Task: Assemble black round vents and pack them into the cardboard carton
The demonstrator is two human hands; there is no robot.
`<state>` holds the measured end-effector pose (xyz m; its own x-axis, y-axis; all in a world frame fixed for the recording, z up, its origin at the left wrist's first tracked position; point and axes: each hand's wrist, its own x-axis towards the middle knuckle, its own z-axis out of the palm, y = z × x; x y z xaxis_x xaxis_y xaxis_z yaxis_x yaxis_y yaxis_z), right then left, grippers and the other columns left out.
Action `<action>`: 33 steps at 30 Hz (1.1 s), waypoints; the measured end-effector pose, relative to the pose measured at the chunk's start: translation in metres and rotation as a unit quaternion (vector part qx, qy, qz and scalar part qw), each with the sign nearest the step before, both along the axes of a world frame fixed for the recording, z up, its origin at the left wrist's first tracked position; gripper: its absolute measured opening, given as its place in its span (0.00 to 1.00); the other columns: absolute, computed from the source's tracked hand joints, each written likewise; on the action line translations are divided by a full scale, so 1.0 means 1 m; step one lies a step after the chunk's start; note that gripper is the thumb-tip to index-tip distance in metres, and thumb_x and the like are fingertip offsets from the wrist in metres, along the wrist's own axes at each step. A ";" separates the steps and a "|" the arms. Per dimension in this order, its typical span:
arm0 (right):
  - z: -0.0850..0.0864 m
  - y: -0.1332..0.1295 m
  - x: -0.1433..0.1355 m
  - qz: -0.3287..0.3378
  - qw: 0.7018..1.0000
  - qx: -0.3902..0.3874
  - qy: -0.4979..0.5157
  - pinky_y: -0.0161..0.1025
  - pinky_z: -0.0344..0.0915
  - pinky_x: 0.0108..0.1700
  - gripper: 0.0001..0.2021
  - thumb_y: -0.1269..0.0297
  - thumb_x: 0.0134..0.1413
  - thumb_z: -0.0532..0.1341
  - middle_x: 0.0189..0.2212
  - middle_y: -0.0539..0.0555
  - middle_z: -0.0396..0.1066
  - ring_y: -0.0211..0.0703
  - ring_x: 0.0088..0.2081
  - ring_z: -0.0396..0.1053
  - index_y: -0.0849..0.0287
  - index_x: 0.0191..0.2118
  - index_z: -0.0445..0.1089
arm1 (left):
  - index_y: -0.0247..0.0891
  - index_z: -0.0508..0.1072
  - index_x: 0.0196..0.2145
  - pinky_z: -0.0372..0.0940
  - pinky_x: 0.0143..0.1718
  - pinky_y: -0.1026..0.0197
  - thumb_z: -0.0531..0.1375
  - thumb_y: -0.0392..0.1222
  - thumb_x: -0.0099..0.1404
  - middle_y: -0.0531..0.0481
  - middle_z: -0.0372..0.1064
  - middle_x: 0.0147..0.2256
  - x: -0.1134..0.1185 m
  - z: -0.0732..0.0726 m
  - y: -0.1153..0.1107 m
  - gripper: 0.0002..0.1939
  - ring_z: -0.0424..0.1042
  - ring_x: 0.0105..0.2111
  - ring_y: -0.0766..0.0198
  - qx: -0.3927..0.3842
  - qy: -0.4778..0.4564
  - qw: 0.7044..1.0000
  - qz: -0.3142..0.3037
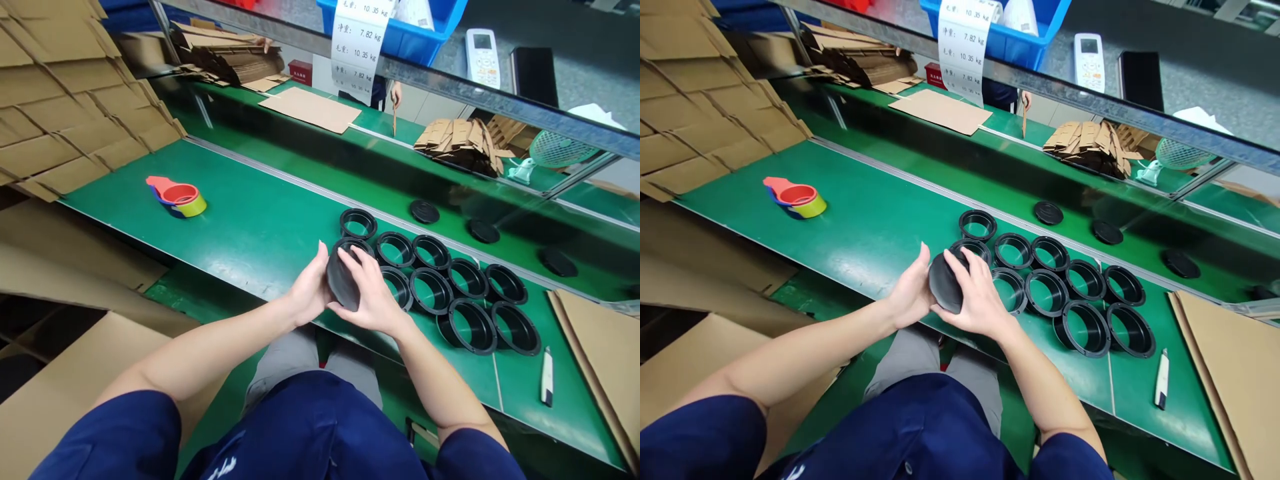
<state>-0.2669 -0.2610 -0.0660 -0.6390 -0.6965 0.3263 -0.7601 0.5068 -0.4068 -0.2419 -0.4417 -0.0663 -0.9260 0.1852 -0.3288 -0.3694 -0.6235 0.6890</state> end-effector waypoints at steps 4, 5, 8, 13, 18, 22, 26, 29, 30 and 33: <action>0.001 0.018 -0.026 -0.134 0.991 0.012 0.017 0.69 0.54 0.65 0.53 0.34 0.52 0.65 0.68 0.70 0.45 0.72 0.69 0.46 0.55 0.74 0.46 | 0.42 0.77 0.51 0.67 0.56 0.55 0.73 0.57 0.56 0.41 0.65 0.56 -0.039 -0.026 -0.018 0.29 0.67 0.56 0.49 -0.320 0.053 0.933 0.155; -0.001 0.020 -0.034 -0.160 0.986 0.031 0.023 0.71 0.53 0.65 0.54 0.32 0.50 0.66 0.68 0.72 0.45 0.75 0.69 0.45 0.56 0.74 0.47 | 0.40 0.78 0.48 0.68 0.53 0.55 0.76 0.49 0.51 0.40 0.65 0.55 -0.049 -0.034 -0.021 0.28 0.70 0.52 0.50 -0.364 0.064 0.918 0.144; -0.007 0.014 -0.052 -0.168 0.981 0.093 0.031 0.72 0.53 0.64 0.56 0.31 0.48 0.67 0.67 0.73 0.45 0.77 0.68 0.45 0.58 0.74 0.49 | 0.36 0.79 0.42 0.72 0.33 0.59 0.73 0.35 0.46 0.42 0.73 0.45 -0.071 -0.048 -0.027 0.22 0.74 0.30 0.60 -0.376 0.080 0.921 0.054; -0.022 -0.028 -0.065 -0.091 0.986 0.132 0.052 0.69 0.52 0.65 0.59 0.29 0.45 0.67 0.67 0.75 0.46 0.77 0.67 0.47 0.60 0.73 0.50 | 0.35 0.80 0.37 0.63 0.16 0.64 0.68 0.31 0.46 0.46 0.77 0.35 -0.062 -0.050 -0.069 0.17 0.67 0.15 0.68 -0.341 0.068 0.936 0.061; -0.033 -0.097 -0.071 0.005 0.985 0.163 0.055 0.68 0.51 0.65 0.60 0.30 0.42 0.70 0.68 0.76 0.48 0.78 0.66 0.50 0.62 0.74 0.51 | 0.33 0.78 0.38 0.66 0.19 0.64 0.72 0.32 0.48 0.47 0.76 0.29 -0.031 -0.053 -0.133 0.18 0.70 0.17 0.66 -0.271 0.012 0.951 0.147; -0.033 -0.143 -0.074 0.044 0.981 0.182 0.047 0.67 0.50 0.65 0.60 0.30 0.42 0.70 0.68 0.76 0.48 0.78 0.66 0.50 0.62 0.74 0.51 | 0.31 0.77 0.42 0.73 0.27 0.59 0.74 0.35 0.54 0.43 0.76 0.31 -0.010 -0.054 -0.158 0.19 0.74 0.21 0.63 -0.244 -0.012 0.954 0.173; -0.035 -0.165 -0.069 0.058 0.975 0.210 0.034 0.68 0.49 0.66 0.62 0.27 0.41 0.69 0.69 0.76 0.47 0.79 0.67 0.49 0.61 0.74 0.51 | 0.32 0.76 0.44 0.76 0.33 0.54 0.73 0.38 0.56 0.36 0.76 0.43 0.009 -0.048 -0.173 0.18 0.79 0.29 0.56 -0.243 -0.045 0.952 0.179; -0.033 -0.172 -0.064 0.063 0.969 0.238 0.001 0.68 0.45 0.68 0.61 0.26 0.45 0.66 0.71 0.75 0.43 0.78 0.70 0.45 0.61 0.75 0.46 | 0.33 0.77 0.43 0.75 0.34 0.55 0.72 0.40 0.56 0.36 0.75 0.47 0.021 -0.044 -0.183 0.18 0.79 0.33 0.55 -0.274 -0.073 0.943 0.175; -0.031 -0.173 -0.064 0.069 0.968 0.241 -0.012 0.68 0.43 0.69 0.58 0.27 0.50 0.62 0.72 0.74 0.41 0.76 0.71 0.42 0.61 0.75 0.45 | 0.33 0.77 0.42 0.74 0.35 0.56 0.72 0.41 0.55 0.37 0.76 0.46 0.024 -0.044 -0.186 0.18 0.79 0.34 0.55 -0.286 -0.076 0.938 0.178; -0.019 -0.176 -0.067 0.087 0.980 0.177 -0.002 0.65 0.36 0.72 0.45 0.35 0.67 0.49 0.75 0.68 0.33 0.65 0.75 0.31 0.62 0.76 0.41 | 0.35 0.77 0.41 0.73 0.39 0.56 0.70 0.44 0.55 0.40 0.76 0.43 0.029 -0.047 -0.194 0.17 0.78 0.38 0.55 -0.337 -0.068 0.915 0.210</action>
